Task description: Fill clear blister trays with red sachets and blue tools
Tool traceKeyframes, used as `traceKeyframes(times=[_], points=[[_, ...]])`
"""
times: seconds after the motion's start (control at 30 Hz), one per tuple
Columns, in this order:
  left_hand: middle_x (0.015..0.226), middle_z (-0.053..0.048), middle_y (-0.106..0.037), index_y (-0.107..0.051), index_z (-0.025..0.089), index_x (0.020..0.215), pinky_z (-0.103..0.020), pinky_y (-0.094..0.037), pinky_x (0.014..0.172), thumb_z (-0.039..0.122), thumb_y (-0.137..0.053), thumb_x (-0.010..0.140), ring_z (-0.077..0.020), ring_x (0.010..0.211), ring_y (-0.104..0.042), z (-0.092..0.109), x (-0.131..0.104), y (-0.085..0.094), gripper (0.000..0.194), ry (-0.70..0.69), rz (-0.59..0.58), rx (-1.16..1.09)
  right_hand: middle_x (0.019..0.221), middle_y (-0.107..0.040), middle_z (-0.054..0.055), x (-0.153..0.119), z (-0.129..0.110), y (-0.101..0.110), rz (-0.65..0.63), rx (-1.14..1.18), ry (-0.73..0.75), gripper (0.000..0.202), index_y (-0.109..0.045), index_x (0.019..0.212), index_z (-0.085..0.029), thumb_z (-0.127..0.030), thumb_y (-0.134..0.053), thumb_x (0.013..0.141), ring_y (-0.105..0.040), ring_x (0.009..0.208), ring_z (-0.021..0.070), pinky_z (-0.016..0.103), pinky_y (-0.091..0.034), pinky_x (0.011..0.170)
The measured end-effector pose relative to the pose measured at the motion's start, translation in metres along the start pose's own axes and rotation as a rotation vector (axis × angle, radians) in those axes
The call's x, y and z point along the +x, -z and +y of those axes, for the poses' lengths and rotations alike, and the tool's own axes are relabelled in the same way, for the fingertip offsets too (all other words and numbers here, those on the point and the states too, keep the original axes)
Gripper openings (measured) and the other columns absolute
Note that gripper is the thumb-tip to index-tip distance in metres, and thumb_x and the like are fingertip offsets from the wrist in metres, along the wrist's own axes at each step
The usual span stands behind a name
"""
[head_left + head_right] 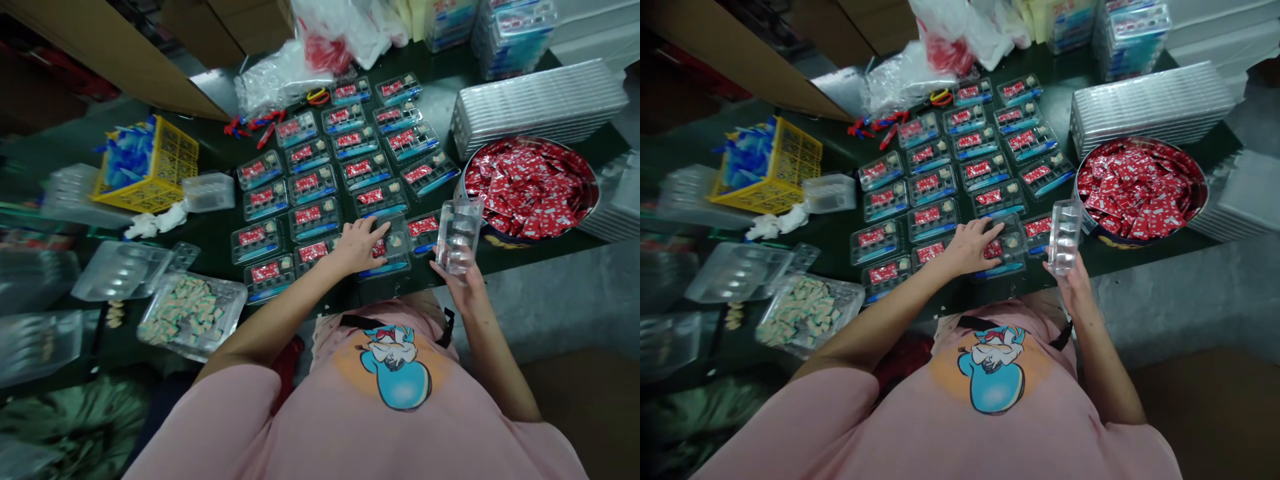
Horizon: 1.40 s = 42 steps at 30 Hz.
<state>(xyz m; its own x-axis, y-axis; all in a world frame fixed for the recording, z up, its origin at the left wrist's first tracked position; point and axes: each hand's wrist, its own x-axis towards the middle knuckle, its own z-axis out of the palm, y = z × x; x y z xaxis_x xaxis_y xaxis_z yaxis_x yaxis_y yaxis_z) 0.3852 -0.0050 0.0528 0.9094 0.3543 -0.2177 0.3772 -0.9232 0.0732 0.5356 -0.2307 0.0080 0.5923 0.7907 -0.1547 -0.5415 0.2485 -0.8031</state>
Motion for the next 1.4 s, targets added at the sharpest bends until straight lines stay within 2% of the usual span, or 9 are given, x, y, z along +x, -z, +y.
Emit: traceKeyframes(times=[0.27, 0.67, 0.8, 0.97, 1.07, 1.17, 1.27, 1.33, 1.4], points=[[0.150, -0.024, -0.037, -0.031, 0.023, 0.151, -0.056, -0.032, 0.099, 0.051, -0.069, 0.074, -0.0411, 0.129, -0.041, 0.016, -0.036, -0.004, 0.090, 0.012, -0.091, 0.009, 0.135, -0.058, 0.005, -0.001, 0.003, 0.003, 0.010, 0.007, -0.005, 0.058, -0.059, 0.126, -0.034, -0.058, -0.069, 0.074, -0.048, 0.133, 0.0307, 0.058, -0.038, 0.110], [0.156, -0.024, -0.026, -0.033, 0.017, 0.150, -0.054, -0.029, 0.111, 0.039, -0.079, 0.068, -0.0406, 0.142, -0.029, 0.009, -0.024, -0.036, 0.096, 0.000, -0.106, -0.121, 0.135, -0.059, 0.006, -0.004, 0.001, 0.003, 0.041, 0.026, -0.020, 0.060, -0.059, 0.125, -0.032, -0.058, -0.071, 0.072, -0.049, 0.132, 0.0300, 0.056, -0.039, 0.110], [0.156, -0.025, -0.028, -0.042, 0.016, 0.144, -0.056, -0.029, 0.112, 0.043, -0.084, 0.063, -0.0431, 0.142, -0.029, 0.005, -0.022, -0.031, 0.095, -0.014, -0.059, -0.193, 0.134, -0.060, 0.006, -0.004, 0.005, 0.003, 0.048, 0.059, -0.044, 0.061, -0.057, 0.127, -0.031, -0.059, -0.069, 0.074, -0.051, 0.131, 0.0306, 0.057, -0.040, 0.109], [0.147, -0.019, -0.043, -0.046, 0.018, 0.141, -0.049, -0.035, 0.112, 0.050, -0.076, 0.073, -0.0333, 0.138, -0.039, 0.037, -0.005, -0.003, 0.082, -0.052, 0.216, -0.633, 0.135, -0.058, 0.006, -0.003, 0.010, -0.001, -0.019, -0.019, -0.041, 0.066, -0.054, 0.131, -0.030, -0.057, -0.071, 0.074, -0.048, 0.133, 0.0298, 0.052, -0.041, 0.110], [0.148, -0.016, -0.043, -0.043, 0.022, 0.143, -0.040, -0.046, 0.101, 0.050, -0.078, 0.070, -0.0290, 0.131, -0.047, 0.063, 0.015, 0.012, 0.086, -0.063, 0.277, -1.005, 0.141, -0.054, 0.006, -0.002, 0.012, -0.002, -0.051, -0.115, -0.032, 0.076, -0.048, 0.137, -0.031, -0.061, -0.072, 0.072, -0.047, 0.134, 0.0297, 0.051, -0.038, 0.112], [0.127, -0.013, -0.060, -0.059, 0.019, 0.123, -0.036, -0.050, 0.091, 0.045, -0.082, 0.066, -0.0252, 0.112, -0.059, 0.077, 0.032, 0.022, 0.067, 0.046, 0.361, -1.290, 0.149, -0.045, 0.006, 0.000, 0.012, 0.001, -0.079, -0.247, 0.014, 0.082, -0.040, 0.144, -0.031, -0.054, -0.074, 0.073, -0.041, 0.139, 0.0271, 0.049, -0.029, 0.118], [0.087, -0.006, -0.069, -0.068, 0.014, 0.092, -0.031, -0.049, 0.077, 0.043, -0.083, 0.065, -0.0167, 0.080, -0.063, 0.084, 0.039, 0.025, 0.042, 0.067, 0.168, -1.575, 0.156, -0.036, 0.006, 0.001, 0.009, 0.005, -0.050, -0.395, 0.061, 0.086, -0.035, 0.148, -0.029, -0.046, -0.076, 0.074, -0.030, 0.146, 0.0250, 0.047, -0.020, 0.122], [0.072, -0.003, -0.067, -0.069, 0.012, 0.081, -0.027, -0.046, 0.067, 0.042, -0.085, 0.063, -0.0123, 0.066, -0.059, 0.088, 0.039, 0.024, 0.038, 0.072, -0.017, -1.696, 0.157, -0.034, 0.006, 0.001, 0.007, 0.008, -0.019, -0.448, 0.073, 0.088, -0.034, 0.149, -0.029, -0.045, -0.077, 0.074, -0.028, 0.147, 0.0249, 0.047, -0.019, 0.122], [0.065, -0.002, -0.065, -0.070, 0.011, 0.076, -0.025, -0.042, 0.061, 0.042, -0.086, 0.060, -0.0104, 0.060, -0.057, 0.091, 0.038, 0.021, 0.038, 0.122, -0.092, -1.757, 0.157, -0.033, 0.006, 0.002, 0.008, 0.009, -0.013, -0.461, 0.075, 0.089, -0.033, 0.149, -0.029, -0.046, -0.077, 0.074, -0.027, 0.147, 0.0251, 0.047, -0.020, 0.122]])
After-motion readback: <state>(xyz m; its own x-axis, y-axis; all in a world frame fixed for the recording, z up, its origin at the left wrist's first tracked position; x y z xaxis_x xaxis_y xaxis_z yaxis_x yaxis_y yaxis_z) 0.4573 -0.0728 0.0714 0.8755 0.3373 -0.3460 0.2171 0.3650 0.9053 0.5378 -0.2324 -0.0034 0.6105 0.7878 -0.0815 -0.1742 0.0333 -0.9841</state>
